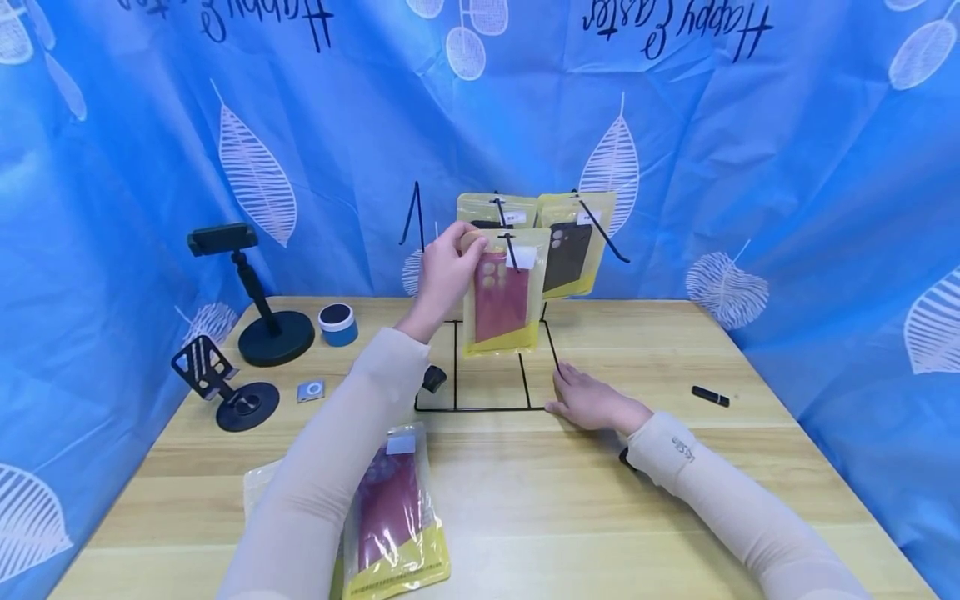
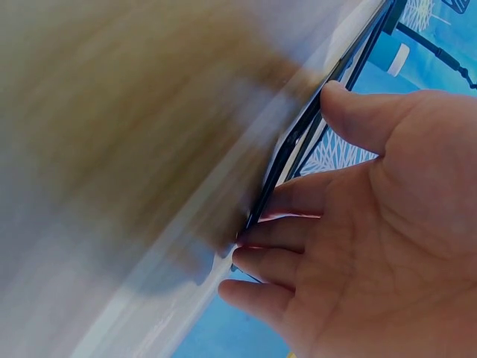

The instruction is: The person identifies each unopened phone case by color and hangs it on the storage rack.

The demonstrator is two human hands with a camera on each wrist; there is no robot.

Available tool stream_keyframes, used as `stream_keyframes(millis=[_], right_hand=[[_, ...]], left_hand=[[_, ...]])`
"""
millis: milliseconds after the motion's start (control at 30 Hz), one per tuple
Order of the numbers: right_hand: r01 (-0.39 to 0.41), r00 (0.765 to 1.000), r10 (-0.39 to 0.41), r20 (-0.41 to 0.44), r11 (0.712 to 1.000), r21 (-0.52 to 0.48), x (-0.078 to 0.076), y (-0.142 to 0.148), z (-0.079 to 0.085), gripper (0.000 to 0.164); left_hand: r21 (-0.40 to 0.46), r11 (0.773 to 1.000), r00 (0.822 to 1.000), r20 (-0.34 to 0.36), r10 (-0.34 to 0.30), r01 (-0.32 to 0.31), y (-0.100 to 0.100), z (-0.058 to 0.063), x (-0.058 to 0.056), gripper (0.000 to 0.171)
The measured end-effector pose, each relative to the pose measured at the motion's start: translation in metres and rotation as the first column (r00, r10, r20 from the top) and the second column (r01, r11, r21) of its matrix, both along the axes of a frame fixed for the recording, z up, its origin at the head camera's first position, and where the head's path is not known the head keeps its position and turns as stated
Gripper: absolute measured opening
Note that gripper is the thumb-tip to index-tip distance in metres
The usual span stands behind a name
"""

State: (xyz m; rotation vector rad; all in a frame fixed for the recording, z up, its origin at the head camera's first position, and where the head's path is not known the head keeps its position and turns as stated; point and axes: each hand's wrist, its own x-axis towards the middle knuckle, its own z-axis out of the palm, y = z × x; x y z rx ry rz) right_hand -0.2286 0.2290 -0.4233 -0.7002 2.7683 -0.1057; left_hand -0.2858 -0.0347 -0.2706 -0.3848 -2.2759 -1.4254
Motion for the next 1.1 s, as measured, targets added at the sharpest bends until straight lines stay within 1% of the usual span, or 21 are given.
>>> stream_keyframes(millis=[167,400,500,533,633,767,1000,1100], right_hand=[[0.007,1.0,-0.007,0.003,1.0,0.005,0.0,0.002,0.0,0.074],[-0.003,1.0,0.003,-0.002,1.0,0.003,-0.002,0.003,-0.003,0.073],[-0.001,1.0,0.001,0.003,1.0,0.009,-0.002,0.004,-0.003,0.073],[0.002,1.0,-0.002,0.006,1.0,0.007,-0.002,0.004,-0.003,0.073],[0.008,1.0,-0.008,0.015,1.0,0.008,-0.002,0.004,-0.004,0.074],[0.006,1.0,-0.006,0.021,1.0,0.01,-0.003,0.004,-0.006,0.074],[0.005,1.0,-0.006,0.014,1.0,0.008,-0.004,0.004,-0.006,0.075],[0.008,1.0,-0.008,0.013,1.0,0.016,-0.004,0.005,-0.006,0.075]], left_hand=[[-0.061,0.995,0.997,-0.018,0.074,-0.075,0.005,0.005,-0.016,0.025],[-0.105,0.987,0.992,0.018,0.126,-0.123,0.008,0.008,-0.035,0.028],[-0.116,0.984,0.988,0.046,0.144,-0.138,0.008,0.009,-0.041,0.03],[-0.119,0.983,0.988,0.057,0.144,-0.137,0.008,0.01,-0.043,0.03],[-0.117,0.984,0.985,0.096,0.143,-0.131,0.008,0.012,-0.047,0.038],[-0.126,0.982,0.98,0.123,0.156,-0.141,0.007,0.013,-0.051,0.05],[-0.179,0.972,0.981,0.099,0.169,-0.15,0.008,0.015,-0.056,0.039],[-0.188,0.97,0.979,0.101,0.174,-0.153,0.008,0.016,-0.056,0.037]])
